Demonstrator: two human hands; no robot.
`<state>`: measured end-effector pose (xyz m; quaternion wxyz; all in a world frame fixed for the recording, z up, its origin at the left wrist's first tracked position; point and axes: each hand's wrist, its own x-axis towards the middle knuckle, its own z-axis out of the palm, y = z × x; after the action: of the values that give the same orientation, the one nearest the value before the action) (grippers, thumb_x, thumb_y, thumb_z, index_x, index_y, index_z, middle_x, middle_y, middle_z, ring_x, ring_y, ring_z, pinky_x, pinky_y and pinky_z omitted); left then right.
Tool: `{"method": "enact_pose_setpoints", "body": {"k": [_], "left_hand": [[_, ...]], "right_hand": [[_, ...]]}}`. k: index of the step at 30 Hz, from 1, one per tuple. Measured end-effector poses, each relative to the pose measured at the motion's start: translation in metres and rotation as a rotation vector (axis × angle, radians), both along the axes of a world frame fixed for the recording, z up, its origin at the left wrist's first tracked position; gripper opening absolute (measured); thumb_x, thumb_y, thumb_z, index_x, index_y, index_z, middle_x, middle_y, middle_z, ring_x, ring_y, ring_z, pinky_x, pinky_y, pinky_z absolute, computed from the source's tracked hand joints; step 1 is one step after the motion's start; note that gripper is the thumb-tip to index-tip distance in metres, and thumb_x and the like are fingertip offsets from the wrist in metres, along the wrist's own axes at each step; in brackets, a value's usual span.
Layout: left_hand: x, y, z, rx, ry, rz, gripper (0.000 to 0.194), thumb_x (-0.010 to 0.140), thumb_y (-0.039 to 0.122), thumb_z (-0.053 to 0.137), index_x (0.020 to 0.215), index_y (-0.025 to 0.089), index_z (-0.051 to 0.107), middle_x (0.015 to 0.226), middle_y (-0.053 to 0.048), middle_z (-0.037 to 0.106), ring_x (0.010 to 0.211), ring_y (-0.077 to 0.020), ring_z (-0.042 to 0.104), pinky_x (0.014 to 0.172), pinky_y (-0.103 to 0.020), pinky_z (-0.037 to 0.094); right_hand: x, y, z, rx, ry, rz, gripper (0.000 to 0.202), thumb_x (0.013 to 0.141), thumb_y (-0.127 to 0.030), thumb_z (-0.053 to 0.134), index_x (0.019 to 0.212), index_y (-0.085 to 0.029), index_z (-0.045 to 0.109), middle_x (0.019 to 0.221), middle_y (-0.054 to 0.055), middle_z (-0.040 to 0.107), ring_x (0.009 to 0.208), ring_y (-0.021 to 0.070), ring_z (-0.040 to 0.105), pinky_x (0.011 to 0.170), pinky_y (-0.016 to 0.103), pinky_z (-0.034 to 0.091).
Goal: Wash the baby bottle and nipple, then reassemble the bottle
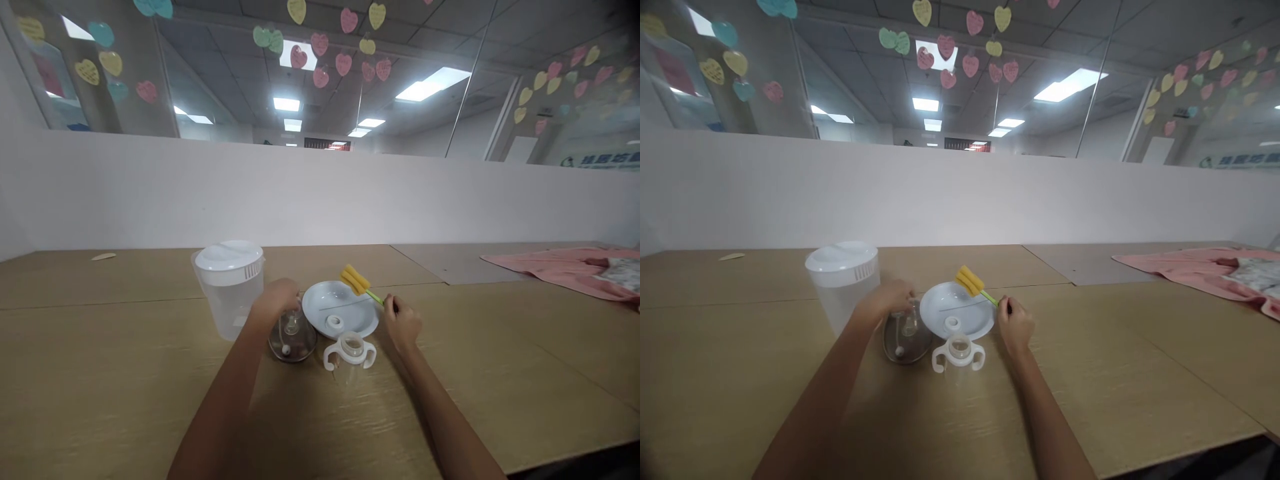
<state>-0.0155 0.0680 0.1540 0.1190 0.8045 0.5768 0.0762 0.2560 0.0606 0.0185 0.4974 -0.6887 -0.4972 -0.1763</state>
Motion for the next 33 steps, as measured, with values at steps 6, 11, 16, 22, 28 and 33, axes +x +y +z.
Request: {"method": "enact_pose_setpoints", "body": {"k": [6,11,16,22,28,33], "left_hand": [[0.043,-0.014,-0.009,0.113,-0.008,-0.226,0.025,0.076,0.026,0.055,0.096,0.02,0.07,0.088,-0.01,0.071,0.083,-0.0238,0.065,0.076,-0.031,0.046],[0.07,-0.013,-0.048,0.027,0.036,-0.258,0.012,0.069,0.021,0.06,0.063,0.016,0.068,0.071,-0.012,0.07,0.073,-0.0252,0.066,0.065,-0.03,0.046],[0.06,-0.003,-0.049,0.008,-0.014,-0.261,0.01,0.065,0.024,0.064,0.059,0.016,0.064,0.067,-0.009,0.068,0.066,-0.0227,0.063,0.058,-0.028,0.044],[0.043,-0.001,-0.013,0.123,-0.212,-0.368,0.023,0.084,0.033,0.046,0.084,0.018,0.064,0.079,-0.003,0.065,0.071,-0.0163,0.057,0.063,-0.024,0.042],[0.031,-0.023,0.018,0.149,-0.472,-0.5,0.027,0.084,0.041,0.048,0.086,0.019,0.063,0.087,-0.003,0.06,0.083,-0.0184,0.055,0.072,-0.026,0.043],[0.035,-0.032,0.021,0.13,-0.52,-0.533,0.027,0.084,0.043,0.051,0.089,0.021,0.064,0.087,-0.001,0.057,0.084,-0.0179,0.054,0.073,-0.025,0.043]], "right_hand": [[-0.002,-0.002,0.005,0.006,0.013,-0.007,0.045,0.088,-0.038,0.036,0.056,-0.014,0.059,0.053,0.005,0.056,0.048,0.0092,0.034,0.052,0.025,0.018],[-0.004,-0.003,0.007,-0.004,0.027,-0.01,0.048,0.088,-0.039,0.032,0.056,-0.015,0.059,0.052,0.004,0.055,0.047,0.0097,0.034,0.052,0.025,0.017],[-0.003,-0.003,0.007,0.03,0.021,0.013,0.047,0.088,-0.039,0.033,0.054,-0.015,0.055,0.051,0.003,0.051,0.047,0.0092,0.032,0.052,0.026,0.018],[-0.005,-0.007,0.006,0.227,0.18,0.205,0.049,0.089,-0.045,0.031,0.048,-0.019,0.036,0.046,-0.005,0.029,0.046,0.0075,0.029,0.05,0.023,0.024],[-0.008,-0.005,0.006,0.163,0.123,0.161,0.051,0.091,-0.044,0.028,0.049,-0.018,0.043,0.045,-0.003,0.037,0.045,0.0083,0.031,0.05,0.024,0.023],[-0.004,-0.003,0.005,0.085,0.011,0.051,0.051,0.09,-0.041,0.031,0.052,-0.016,0.054,0.045,0.001,0.048,0.044,0.0089,0.033,0.05,0.025,0.021]]}}
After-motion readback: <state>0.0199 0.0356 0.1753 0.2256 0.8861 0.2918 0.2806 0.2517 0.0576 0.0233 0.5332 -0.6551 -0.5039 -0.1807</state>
